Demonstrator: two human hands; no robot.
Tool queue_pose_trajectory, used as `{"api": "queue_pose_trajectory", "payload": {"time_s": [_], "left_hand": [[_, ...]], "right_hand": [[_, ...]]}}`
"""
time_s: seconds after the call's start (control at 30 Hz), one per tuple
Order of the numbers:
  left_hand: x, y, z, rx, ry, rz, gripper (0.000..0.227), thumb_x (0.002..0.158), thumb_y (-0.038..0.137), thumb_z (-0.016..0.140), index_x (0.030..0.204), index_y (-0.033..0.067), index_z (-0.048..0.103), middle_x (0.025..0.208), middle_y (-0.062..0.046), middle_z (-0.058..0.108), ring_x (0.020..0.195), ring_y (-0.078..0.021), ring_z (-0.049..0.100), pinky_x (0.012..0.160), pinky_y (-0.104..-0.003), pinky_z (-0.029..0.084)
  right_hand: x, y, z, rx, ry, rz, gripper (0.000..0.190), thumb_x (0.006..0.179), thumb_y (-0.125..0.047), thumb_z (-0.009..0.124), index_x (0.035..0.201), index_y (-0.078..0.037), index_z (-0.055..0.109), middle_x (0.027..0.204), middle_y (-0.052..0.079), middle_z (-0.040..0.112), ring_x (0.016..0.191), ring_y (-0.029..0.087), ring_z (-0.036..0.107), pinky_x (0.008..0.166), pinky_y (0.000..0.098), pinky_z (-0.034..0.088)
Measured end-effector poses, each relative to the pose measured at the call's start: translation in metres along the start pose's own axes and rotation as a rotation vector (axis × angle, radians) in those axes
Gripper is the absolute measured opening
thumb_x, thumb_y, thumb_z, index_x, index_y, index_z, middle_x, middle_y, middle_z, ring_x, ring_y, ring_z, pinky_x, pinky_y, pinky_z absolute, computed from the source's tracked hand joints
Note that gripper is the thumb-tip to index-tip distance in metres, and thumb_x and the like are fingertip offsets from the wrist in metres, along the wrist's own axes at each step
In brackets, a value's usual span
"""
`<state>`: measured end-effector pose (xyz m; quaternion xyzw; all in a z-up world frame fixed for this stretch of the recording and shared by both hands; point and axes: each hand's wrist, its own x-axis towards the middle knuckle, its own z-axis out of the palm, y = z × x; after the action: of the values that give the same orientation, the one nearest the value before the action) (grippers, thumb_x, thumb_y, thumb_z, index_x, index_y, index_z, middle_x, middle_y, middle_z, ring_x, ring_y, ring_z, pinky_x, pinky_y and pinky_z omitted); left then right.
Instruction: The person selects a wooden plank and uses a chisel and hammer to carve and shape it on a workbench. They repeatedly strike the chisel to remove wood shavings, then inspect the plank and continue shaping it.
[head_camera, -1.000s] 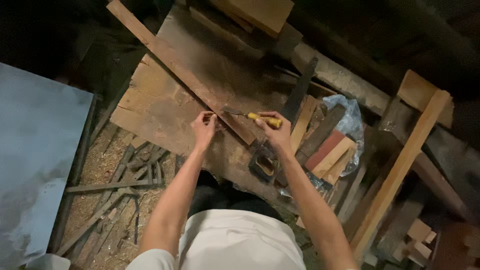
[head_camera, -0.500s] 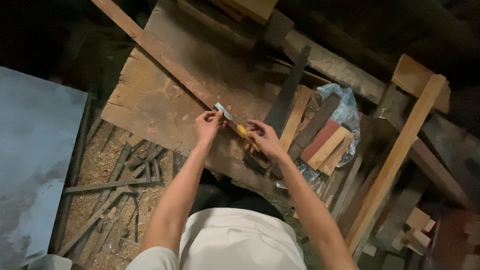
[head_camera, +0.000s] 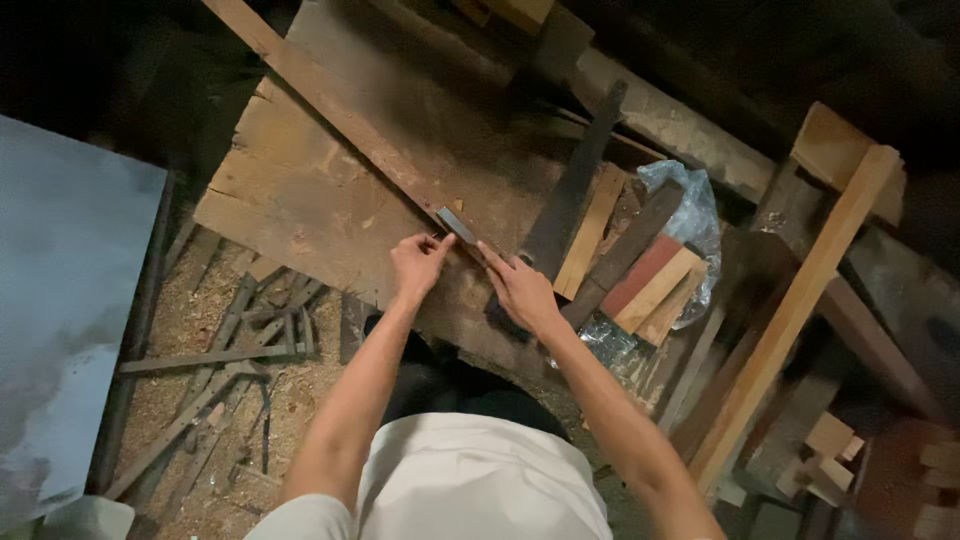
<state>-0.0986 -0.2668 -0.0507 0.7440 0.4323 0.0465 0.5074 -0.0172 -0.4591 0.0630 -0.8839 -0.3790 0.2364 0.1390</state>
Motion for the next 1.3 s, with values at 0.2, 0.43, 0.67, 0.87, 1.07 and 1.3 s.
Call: {"api": "queue_pose_trajectory", "payload": {"time_s": [0.2,0.43,0.67,0.87,1.07,1.3], "left_hand": [[0.001,0.004,0.015,-0.029,0.037,0.01,0.043,0.085,0.044,0.082,0.077,0.0019,0.078,0.061,-0.008,0.069,0.054,-0.0165,0.066,0.059,-0.036,0.054],[0.002,0.002,0.013,0.014,-0.06,-0.023,0.037,0.092,0.036,0.077,0.084,0.0005,0.077,0.066,-0.011,0.071,0.055,-0.0205,0.065,0.058,-0.038,0.053],[0.006,-0.012,0.016,-0.138,-0.027,0.081,0.024,0.087,0.023,0.08,0.084,0.001,0.073,0.068,-0.01,0.071,0.059,-0.0173,0.067,0.059,-0.036,0.055],[0.006,-0.005,0.016,-0.207,0.079,0.097,0.063,0.079,0.017,0.089,0.121,0.0027,0.045,0.071,-0.011,0.073,0.064,-0.0192,0.072,0.065,-0.034,0.057],[0.002,0.013,-0.004,-0.168,0.054,0.04,0.114,0.075,0.016,0.091,0.158,0.0089,0.013,0.076,-0.011,0.078,0.069,-0.0216,0.075,0.072,-0.036,0.061],[0.012,0.009,-0.002,-0.181,-0.018,0.124,0.127,0.075,0.013,0.089,0.165,0.013,0.0,0.083,-0.011,0.08,0.073,-0.0194,0.078,0.074,-0.035,0.063]], "right_hand": [[-0.005,0.013,0.006,-0.06,0.009,-0.025,0.058,0.108,-0.028,0.051,0.161,-0.039,0.032,0.086,0.012,0.054,0.064,0.033,0.057,0.06,0.0451,0.051],[0.005,0.006,0.008,-0.049,0.041,-0.062,0.056,0.107,-0.027,0.052,0.16,-0.037,0.037,0.087,0.012,0.056,0.067,0.033,0.059,0.061,0.045,0.052],[0.016,-0.013,0.008,0.004,0.15,-0.097,0.053,0.105,-0.028,0.056,0.156,-0.036,0.044,0.089,0.014,0.06,0.071,0.038,0.063,0.064,0.0488,0.053],[0.009,-0.008,0.006,-0.061,0.058,-0.037,0.055,0.107,-0.028,0.054,0.16,-0.035,0.04,0.089,0.016,0.06,0.069,0.039,0.063,0.063,0.049,0.053],[0.01,-0.007,0.014,-0.047,0.091,-0.053,0.056,0.105,-0.027,0.056,0.157,-0.037,0.04,0.094,0.015,0.063,0.07,0.039,0.064,0.063,0.0484,0.055],[0.006,-0.009,0.012,-0.012,0.13,-0.076,0.054,0.105,-0.027,0.055,0.157,-0.036,0.041,0.099,0.015,0.065,0.073,0.04,0.065,0.062,0.0497,0.054]]}}
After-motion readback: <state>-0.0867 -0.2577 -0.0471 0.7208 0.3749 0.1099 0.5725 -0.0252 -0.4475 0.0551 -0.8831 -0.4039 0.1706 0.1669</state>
